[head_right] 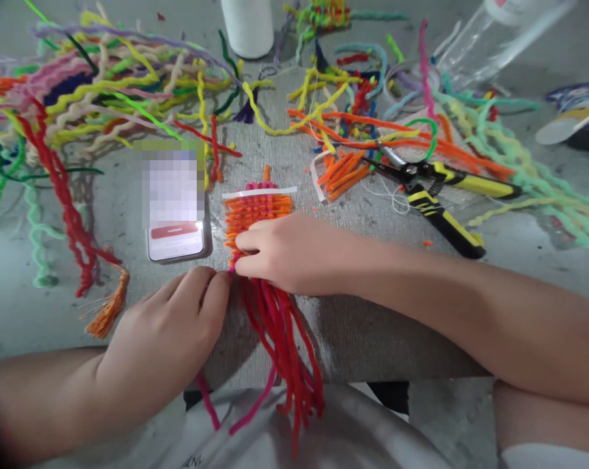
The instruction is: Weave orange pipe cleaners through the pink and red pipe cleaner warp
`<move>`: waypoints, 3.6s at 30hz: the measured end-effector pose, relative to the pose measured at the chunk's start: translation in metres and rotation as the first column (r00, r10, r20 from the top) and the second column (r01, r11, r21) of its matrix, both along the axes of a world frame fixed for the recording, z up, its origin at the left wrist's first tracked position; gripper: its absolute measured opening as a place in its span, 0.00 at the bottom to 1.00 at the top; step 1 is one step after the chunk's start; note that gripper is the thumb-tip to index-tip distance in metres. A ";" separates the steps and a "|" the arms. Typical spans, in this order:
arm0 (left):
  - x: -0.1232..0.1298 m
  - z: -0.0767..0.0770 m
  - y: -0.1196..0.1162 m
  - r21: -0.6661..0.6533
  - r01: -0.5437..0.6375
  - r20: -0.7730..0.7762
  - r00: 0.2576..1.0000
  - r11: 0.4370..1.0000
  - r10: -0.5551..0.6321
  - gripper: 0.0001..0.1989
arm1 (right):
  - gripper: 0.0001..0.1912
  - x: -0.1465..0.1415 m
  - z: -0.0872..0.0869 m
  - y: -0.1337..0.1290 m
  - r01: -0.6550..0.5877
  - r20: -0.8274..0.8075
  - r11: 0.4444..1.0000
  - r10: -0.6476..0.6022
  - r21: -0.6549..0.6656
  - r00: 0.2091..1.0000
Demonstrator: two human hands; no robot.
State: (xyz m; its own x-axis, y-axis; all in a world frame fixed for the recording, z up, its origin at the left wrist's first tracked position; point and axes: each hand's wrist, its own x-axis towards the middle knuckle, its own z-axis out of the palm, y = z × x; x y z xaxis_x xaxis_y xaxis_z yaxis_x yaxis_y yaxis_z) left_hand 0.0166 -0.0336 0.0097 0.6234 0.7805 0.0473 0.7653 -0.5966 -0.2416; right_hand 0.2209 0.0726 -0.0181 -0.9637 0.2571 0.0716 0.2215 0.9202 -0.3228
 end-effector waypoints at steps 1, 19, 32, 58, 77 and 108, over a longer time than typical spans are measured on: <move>0.000 -0.001 0.000 0.004 -0.010 -0.014 1.000 1.000 0.010 0.13 | 0.11 0.000 -0.001 0.000 -0.001 -0.003 1.000 0.001 -0.019 1.000; -0.001 -0.003 0.005 -0.059 -0.064 -0.144 0.988 0.996 0.055 0.15 | 0.10 -0.028 0.009 -0.021 0.281 0.100 0.953 -0.270 -0.117 0.958; 0.000 -0.003 0.005 -0.068 -0.013 -0.083 0.997 0.998 0.007 0.12 | 0.04 -0.032 0.011 -0.015 0.313 0.154 0.909 -0.280 -0.277 0.948; 0.001 -0.018 -0.010 -0.068 0.105 0.135 0.986 0.992 -0.095 0.05 | 0.03 -0.008 -0.001 0.003 0.190 -0.146 0.902 -0.264 -0.389 0.954; 0.005 -0.019 -0.008 -0.147 0.155 0.271 0.956 0.977 -0.111 0.09 | 0.07 -0.005 0.003 0.016 0.119 -0.143 0.924 -0.182 -0.364 0.973; 0.007 -0.029 -0.004 -0.146 0.371 0.367 0.881 0.917 -0.298 0.21 | 0.05 0.007 0.034 0.010 0.271 0.231 0.917 -0.208 -0.292 0.951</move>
State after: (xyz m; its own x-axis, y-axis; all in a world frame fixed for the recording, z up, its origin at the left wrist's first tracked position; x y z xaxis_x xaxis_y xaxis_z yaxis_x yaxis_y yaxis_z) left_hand 0.0232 -0.0372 -0.0191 0.8253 0.5422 0.1578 0.5236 -0.8394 0.1457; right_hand 0.2283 0.0828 0.0160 -0.8572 0.4604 -0.2308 0.5089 0.6882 -0.5171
